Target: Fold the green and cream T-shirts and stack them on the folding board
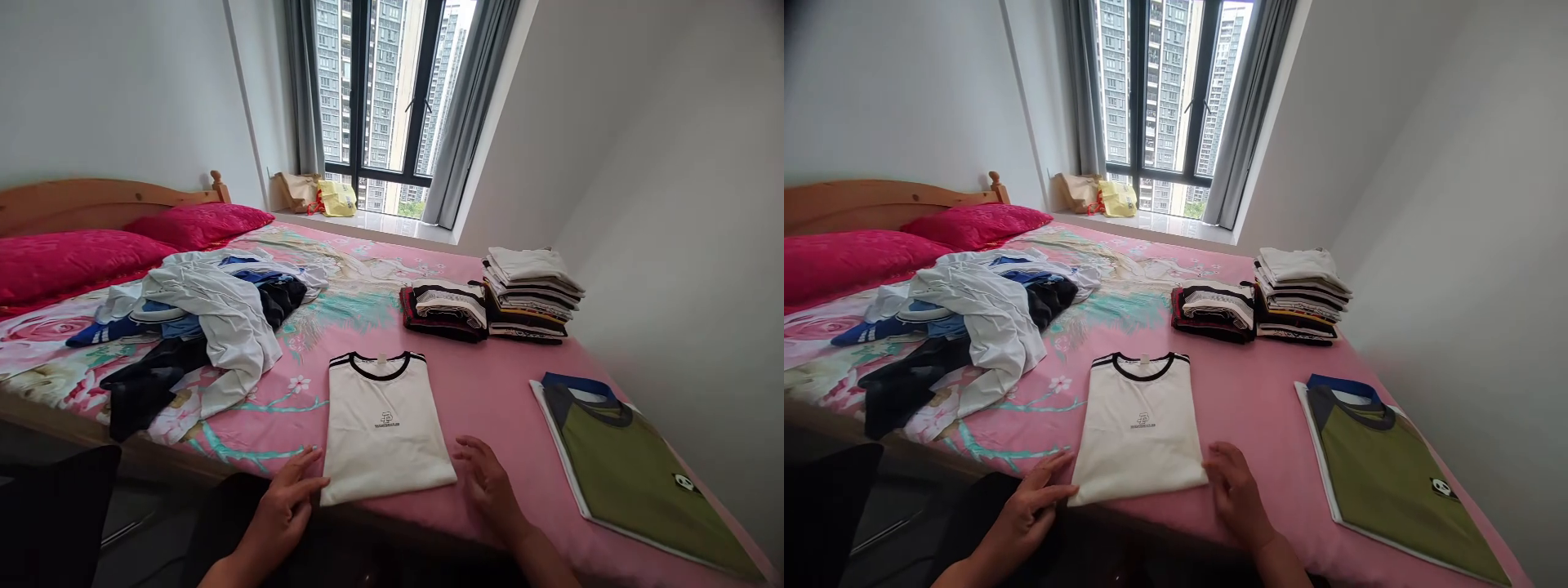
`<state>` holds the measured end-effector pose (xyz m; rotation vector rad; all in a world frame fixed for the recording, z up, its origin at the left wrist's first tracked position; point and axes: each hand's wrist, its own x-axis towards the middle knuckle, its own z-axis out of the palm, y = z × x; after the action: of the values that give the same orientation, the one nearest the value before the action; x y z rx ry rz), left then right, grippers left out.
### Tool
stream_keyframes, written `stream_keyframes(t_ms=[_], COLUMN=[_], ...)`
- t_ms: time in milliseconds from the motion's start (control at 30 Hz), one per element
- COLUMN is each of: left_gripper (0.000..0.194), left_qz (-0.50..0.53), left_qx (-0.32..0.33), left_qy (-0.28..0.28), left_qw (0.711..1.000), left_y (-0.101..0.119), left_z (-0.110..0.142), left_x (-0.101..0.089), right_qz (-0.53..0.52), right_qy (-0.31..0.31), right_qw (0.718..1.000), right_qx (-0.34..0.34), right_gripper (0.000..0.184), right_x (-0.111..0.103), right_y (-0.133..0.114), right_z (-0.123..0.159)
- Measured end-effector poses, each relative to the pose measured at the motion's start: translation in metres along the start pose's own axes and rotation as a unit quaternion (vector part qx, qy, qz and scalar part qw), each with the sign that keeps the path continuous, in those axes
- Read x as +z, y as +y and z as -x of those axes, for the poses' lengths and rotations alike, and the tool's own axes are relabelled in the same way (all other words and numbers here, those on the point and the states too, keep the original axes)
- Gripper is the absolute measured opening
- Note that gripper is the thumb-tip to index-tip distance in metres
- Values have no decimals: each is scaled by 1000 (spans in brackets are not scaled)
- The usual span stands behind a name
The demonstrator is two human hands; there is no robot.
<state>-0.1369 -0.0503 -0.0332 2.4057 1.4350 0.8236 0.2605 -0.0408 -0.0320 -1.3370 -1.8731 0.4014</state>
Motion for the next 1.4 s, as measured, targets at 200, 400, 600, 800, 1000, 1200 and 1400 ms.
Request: stream_keyframes(t_ms=[200,400,600,800,1000,1200,1400], left_gripper=[42,57,64,55,66,71,60], left_qz=[7,-121,-155,-174,-207,-241,-204], left_qx=[-12,-155,-222,-175,-264,-243,-204], left_qy=[26,-109,-112,-67,-47,-49,-33], left_qw=[1000,974,956,967,941,938,957], left_y=[42,50,29,29,-12,-31,-11], left_z=[-83,-128,-120,-166,-184,-180,-174], left_x=[2,34,39,37,56,63,65], right_qz=[49,197,206,195,178,127,120], right_qy=[10,-197,-175,-87,-100,-105,-83], right_qw=[999,955,937,958,960,970,965], right_qx=[-10,98,221,191,192,181,218], right_gripper=[34,56,63,60,66,69,74], right_x=[20,65,63,71,88,72,63], right_y=[-59,-53,-26,-49,-15,-26,-66], right_z=[-68,-108,-115,-148,-146,-144,-134])
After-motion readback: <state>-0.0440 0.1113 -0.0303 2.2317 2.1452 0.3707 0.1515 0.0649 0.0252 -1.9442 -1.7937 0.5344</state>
